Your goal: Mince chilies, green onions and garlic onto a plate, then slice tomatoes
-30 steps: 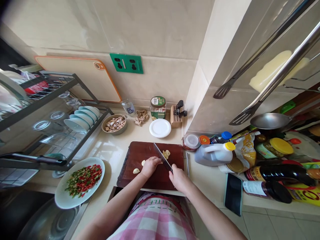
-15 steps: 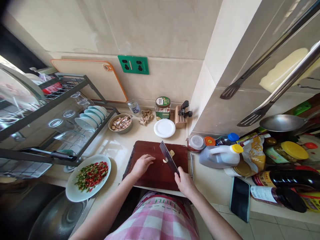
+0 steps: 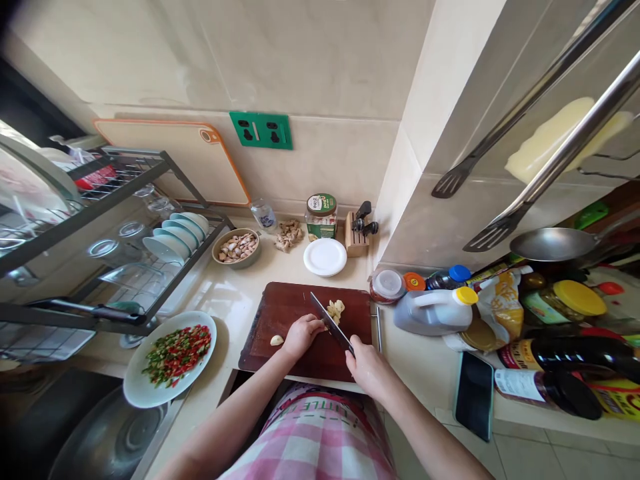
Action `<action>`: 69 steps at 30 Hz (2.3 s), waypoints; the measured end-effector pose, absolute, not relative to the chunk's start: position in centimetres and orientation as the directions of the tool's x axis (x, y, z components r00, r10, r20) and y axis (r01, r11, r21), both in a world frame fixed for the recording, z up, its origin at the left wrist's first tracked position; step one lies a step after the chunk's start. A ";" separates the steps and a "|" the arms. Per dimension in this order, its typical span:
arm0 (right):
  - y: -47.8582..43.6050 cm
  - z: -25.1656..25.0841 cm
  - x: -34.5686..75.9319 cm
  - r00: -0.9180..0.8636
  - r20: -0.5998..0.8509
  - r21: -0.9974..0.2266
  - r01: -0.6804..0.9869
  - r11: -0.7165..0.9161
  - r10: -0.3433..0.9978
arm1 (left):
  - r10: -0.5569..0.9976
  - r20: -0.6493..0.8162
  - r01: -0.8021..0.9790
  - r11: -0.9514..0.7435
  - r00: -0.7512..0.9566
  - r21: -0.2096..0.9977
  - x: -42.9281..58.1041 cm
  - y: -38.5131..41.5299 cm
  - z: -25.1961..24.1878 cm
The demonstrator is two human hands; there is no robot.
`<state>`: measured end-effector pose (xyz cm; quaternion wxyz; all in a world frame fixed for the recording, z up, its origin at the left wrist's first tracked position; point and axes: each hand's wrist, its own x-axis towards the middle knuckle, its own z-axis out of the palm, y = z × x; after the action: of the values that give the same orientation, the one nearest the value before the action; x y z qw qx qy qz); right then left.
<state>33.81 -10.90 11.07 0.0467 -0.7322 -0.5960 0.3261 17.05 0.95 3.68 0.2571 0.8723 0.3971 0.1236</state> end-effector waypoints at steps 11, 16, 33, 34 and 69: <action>-10.5 9.7 32.9 0.116 -0.436 -0.372 0.879 -0.297 0.892 | 0.744 -0.017 0.632 -0.556 0.668 0.540 16.7 0.9 3.4; -10.2 9.7 33.2 0.126 -0.459 -0.383 0.865 -0.324 0.880 | 0.740 -0.017 0.628 -0.558 0.672 0.542 16.7 1.0 3.3; -11.7 4.8 33.4 0.184 -0.363 -0.526 0.769 -0.363 0.914 | 0.938 -0.065 0.834 -0.270 0.341 0.481 7.4 -0.4 5.8; -11.7 4.9 33.4 0.180 -0.354 -0.535 0.766 -0.357 0.918 | 0.936 -0.092 0.830 -0.252 0.339 0.497 7.0 -0.4 5.7; -9.9 9.4 33.1 0.070 -0.557 -0.504 0.763 -0.404 0.827 | 0.772 0.024 0.591 -0.507 0.636 0.628 14.5 0.2 2.8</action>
<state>33.11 -9.88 9.36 0.0390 -0.7304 -0.5444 0.4107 14.49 0.25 2.83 0.2962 0.8545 0.3987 0.1522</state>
